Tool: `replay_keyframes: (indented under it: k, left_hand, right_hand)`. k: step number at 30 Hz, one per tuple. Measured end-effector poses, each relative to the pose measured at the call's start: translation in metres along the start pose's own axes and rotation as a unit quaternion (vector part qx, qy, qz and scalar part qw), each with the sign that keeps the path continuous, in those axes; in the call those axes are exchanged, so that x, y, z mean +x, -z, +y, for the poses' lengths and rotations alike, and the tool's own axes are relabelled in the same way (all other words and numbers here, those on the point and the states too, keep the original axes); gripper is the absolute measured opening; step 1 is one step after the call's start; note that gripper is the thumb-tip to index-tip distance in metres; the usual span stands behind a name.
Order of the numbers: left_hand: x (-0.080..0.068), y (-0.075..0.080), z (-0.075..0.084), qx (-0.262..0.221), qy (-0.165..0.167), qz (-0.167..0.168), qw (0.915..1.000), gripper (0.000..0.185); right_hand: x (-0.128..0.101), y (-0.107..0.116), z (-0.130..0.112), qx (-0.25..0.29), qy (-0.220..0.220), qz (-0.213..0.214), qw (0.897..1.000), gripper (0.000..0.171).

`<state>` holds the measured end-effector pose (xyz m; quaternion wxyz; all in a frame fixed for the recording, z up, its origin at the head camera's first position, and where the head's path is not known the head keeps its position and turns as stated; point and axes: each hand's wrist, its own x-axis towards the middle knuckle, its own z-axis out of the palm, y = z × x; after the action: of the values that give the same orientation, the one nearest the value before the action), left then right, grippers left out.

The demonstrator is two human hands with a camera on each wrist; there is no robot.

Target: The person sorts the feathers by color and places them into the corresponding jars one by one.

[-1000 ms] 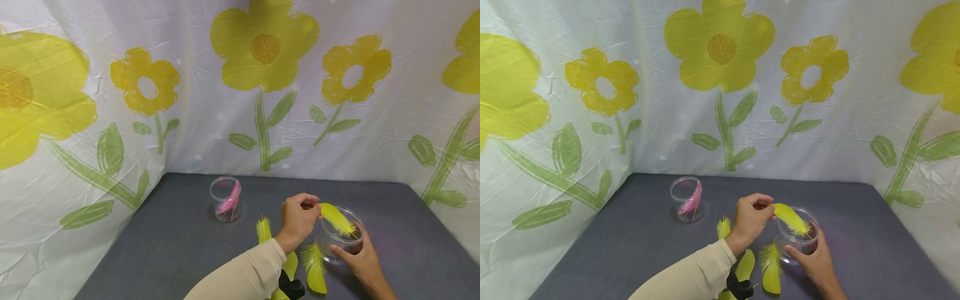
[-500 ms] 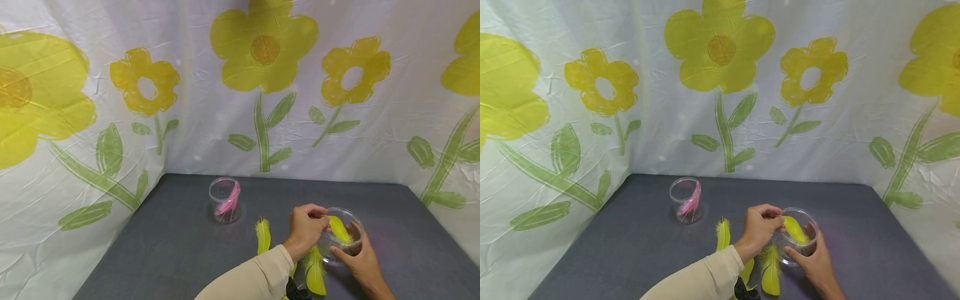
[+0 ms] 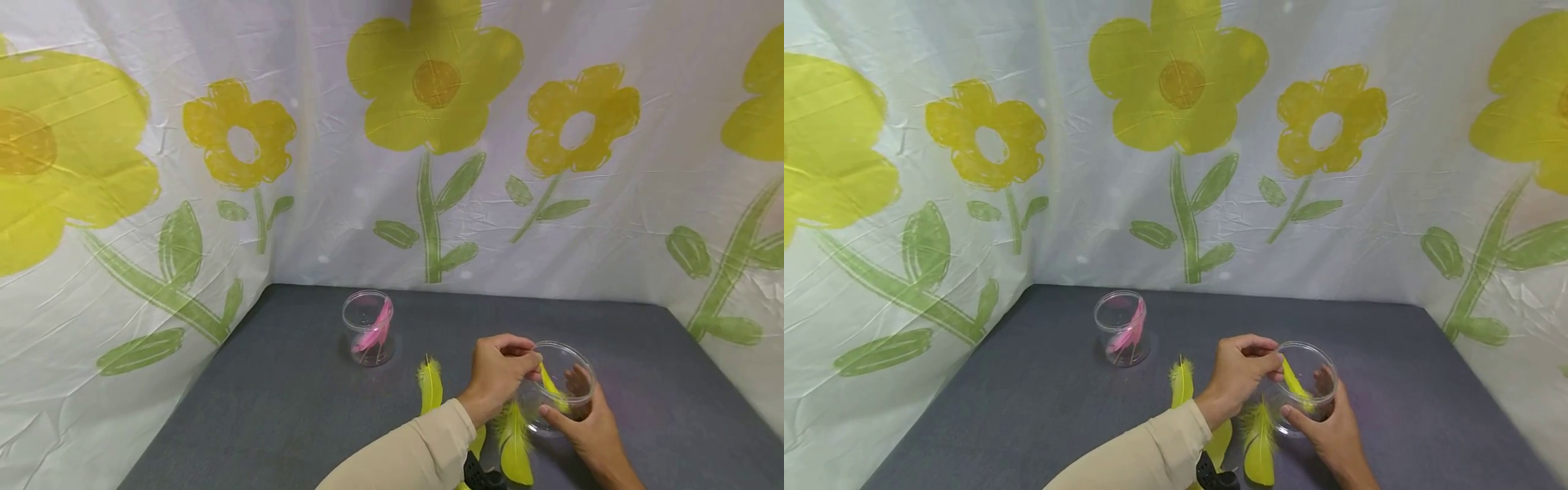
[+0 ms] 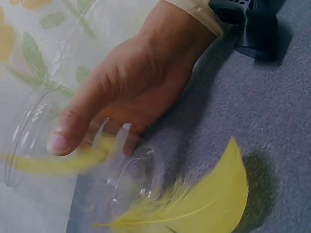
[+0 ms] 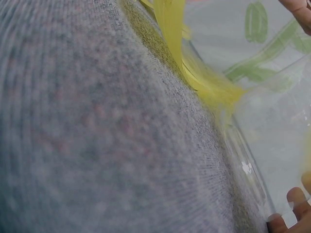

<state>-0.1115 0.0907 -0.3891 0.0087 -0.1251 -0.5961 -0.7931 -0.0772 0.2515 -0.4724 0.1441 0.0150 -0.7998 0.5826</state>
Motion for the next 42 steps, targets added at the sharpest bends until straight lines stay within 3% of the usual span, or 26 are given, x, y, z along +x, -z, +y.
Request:
replay_keyframes:
  k: [5, 8, 13, 17, 21, 26, 37, 42]
  left_hand:
    - [0.003, 0.010, 0.006, -0.031, -0.014, -0.043, 0.9985, 0.014]
    - [0.007, 0.025, 0.014, -0.030, -0.023, -0.052, 0.9979, 0.015]
    - [0.021, 0.064, 0.027, -0.020, -0.027, -0.011, 0.9994, 0.017]
    - [0.034, 0.099, 0.028, -0.011, -0.010, 0.032, 0.9994, 0.019]
    - [0.040, 0.125, 0.019, 0.007, 0.018, 0.059, 0.9981, 0.019]
    - [0.040, 0.143, 0.001, 0.037, 0.064, 0.079, 0.9941, 0.019]
    - [0.044, 0.164, -0.033, 0.067, 0.124, 0.116, 0.9832, 0.028]
    - [0.045, 0.168, -0.042, 0.054, 0.159, 0.099, 0.9808, 0.030]
  right_hand:
    - [-0.001, 0.001, 0.000, -0.007, -0.005, 0.004, 1.000, 0.098]
    - [-0.001, 0.001, 0.000, -0.005, -0.005, 0.008, 1.000, 0.098]
    - [0.000, 0.003, 0.000, -0.011, 0.014, 0.015, 1.000, 0.094]
    - [0.000, 0.004, -0.001, -0.017, 0.020, 0.018, 0.999, 0.093]
    - [0.000, 0.006, -0.001, -0.013, 0.019, 0.018, 1.000, 0.092]
    - [0.000, 0.006, 0.000, 0.001, 0.026, 0.016, 1.000, 0.091]
    - [-0.002, 0.002, 0.004, 0.007, 0.033, 0.014, 0.999, 0.091]
    - [-0.004, 0.000, 0.003, 0.014, 0.026, 0.014, 0.999, 0.090]
